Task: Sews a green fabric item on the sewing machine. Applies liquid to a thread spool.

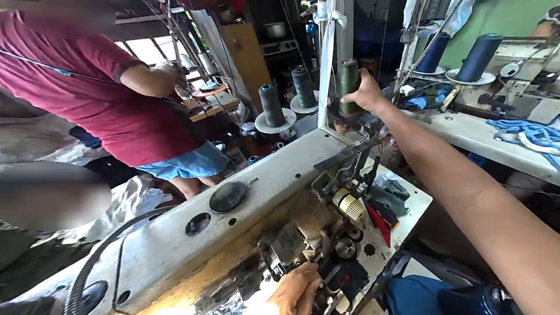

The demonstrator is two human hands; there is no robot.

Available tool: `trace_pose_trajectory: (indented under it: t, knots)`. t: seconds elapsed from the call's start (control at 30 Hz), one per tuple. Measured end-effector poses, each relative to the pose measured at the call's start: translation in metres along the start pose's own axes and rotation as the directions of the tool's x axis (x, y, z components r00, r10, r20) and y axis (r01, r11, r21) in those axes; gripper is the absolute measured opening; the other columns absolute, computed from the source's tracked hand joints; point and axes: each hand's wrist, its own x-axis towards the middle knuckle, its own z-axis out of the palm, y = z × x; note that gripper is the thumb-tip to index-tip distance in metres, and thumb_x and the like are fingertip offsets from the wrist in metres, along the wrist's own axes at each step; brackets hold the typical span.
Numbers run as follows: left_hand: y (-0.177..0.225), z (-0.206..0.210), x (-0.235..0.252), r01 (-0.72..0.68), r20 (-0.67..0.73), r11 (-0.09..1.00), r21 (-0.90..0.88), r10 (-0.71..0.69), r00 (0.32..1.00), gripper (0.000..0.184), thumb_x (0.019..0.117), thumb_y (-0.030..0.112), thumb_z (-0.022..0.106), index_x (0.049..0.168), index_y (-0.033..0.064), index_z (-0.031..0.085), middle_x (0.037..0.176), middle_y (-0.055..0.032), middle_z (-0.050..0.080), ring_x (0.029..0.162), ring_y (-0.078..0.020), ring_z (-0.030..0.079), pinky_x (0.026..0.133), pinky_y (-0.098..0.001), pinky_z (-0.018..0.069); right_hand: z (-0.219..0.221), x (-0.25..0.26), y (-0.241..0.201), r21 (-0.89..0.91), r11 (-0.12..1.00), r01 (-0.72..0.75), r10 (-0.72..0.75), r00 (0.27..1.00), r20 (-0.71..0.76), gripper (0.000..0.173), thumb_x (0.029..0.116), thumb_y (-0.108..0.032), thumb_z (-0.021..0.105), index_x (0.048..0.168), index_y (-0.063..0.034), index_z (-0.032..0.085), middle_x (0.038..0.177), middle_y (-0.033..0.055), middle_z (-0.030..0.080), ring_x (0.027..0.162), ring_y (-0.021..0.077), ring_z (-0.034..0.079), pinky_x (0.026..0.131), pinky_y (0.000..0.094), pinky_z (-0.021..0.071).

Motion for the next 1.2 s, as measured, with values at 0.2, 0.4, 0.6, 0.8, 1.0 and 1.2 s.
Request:
trace_pose_trajectory:
  t: [0.2, 0.4, 0.6, 0.8, 1.0, 1.2]
  knots:
    - [-0.001, 0.000, -0.001, 0.011, 0.002, 1.000, -0.015, -0.011, 1.000, 0.011, 0.0985, 0.014, 0.069, 0.100, 0.0078, 0.077, 0.119, -0.0046, 0.075, 0.109, -0.0115, 0.071, 0.094, -0.0295, 0.0594, -0.018, 0.006, -0.004, 0.160, 0.987, 0.004, -0.029, 0.988, 0.150, 0.079, 0.0572, 0.006, 0.084, 0.131, -0.0025, 0.057, 0.119, 0.0135, 0.070, 0.108, 0.0224, 0.070, 0.091, 0.0441, 0.0611]
    - [-0.001, -0.001, -0.001, -0.001, 0.005, 1.000, -0.023, 0.001, 1.000, 0.010, 0.0986, 0.014, 0.069, 0.100, 0.0072, 0.077, 0.119, -0.0053, 0.074, 0.108, -0.0117, 0.071, 0.093, -0.0292, 0.0599, -0.023, 0.009, 0.000, 0.258, 0.966, -0.021, -0.034, 0.978, 0.206, 0.075, 0.0590, 0.008, 0.078, 0.131, -0.0033, 0.059, 0.119, 0.0135, 0.070, 0.107, 0.0237, 0.069, 0.087, 0.0449, 0.0614]
    - [-0.002, 0.000, -0.002, 0.012, 0.003, 0.999, -0.034, -0.012, 1.000, 0.010, 0.0983, 0.013, 0.069, 0.099, 0.0070, 0.077, 0.120, -0.0054, 0.074, 0.109, -0.0119, 0.071, 0.094, -0.0288, 0.0598, -0.028, 0.010, 0.001, 0.237, 0.969, -0.064, 0.004, 0.969, 0.246, 0.078, 0.0609, 0.006, 0.076, 0.135, -0.0067, 0.055, 0.122, 0.0125, 0.070, 0.103, 0.0240, 0.070, 0.074, 0.0419, 0.0623]
    - [-0.002, 0.000, -0.002, 0.006, 0.006, 0.999, -0.039, -0.006, 1.000, 0.011, 0.0986, 0.013, 0.068, 0.099, 0.0063, 0.077, 0.119, -0.0062, 0.074, 0.110, -0.0124, 0.071, 0.095, -0.0293, 0.0594, -0.034, 0.008, -0.003, 0.199, 0.979, -0.044, -0.007, 0.969, 0.248, 0.082, 0.0605, 0.010, 0.073, 0.137, -0.0064, 0.051, 0.120, 0.0129, 0.069, 0.100, 0.0244, 0.071, 0.073, 0.0413, 0.0619]
    - [-0.001, -0.001, -0.002, 0.011, 0.018, 0.999, -0.045, -0.010, 1.000, 0.011, 0.0988, 0.013, 0.068, 0.099, 0.0067, 0.077, 0.120, -0.0065, 0.074, 0.110, -0.0126, 0.071, 0.095, -0.0291, 0.0594, -0.051, 0.014, -0.035, 0.151, 0.987, 0.063, -0.078, 0.992, 0.095, 0.072, 0.0796, -0.018, 0.074, 0.147, -0.0113, 0.051, 0.148, 0.0121, 0.053, 0.123, 0.0272, 0.060, 0.092, 0.0488, 0.0560]
    - [-0.001, -0.001, -0.004, 0.007, 0.003, 0.998, -0.055, -0.007, 1.000, 0.011, 0.0990, 0.012, 0.068, 0.100, 0.0060, 0.077, 0.120, -0.0065, 0.074, 0.110, -0.0128, 0.071, 0.096, -0.0299, 0.0588, -0.061, 0.020, -0.067, 0.059, 0.971, 0.231, -0.237, 0.960, 0.146, 0.049, 0.0770, -0.009, 0.065, 0.125, -0.0145, 0.072, 0.153, 0.0091, 0.052, 0.141, 0.0212, 0.048, 0.102, 0.0402, 0.0533]
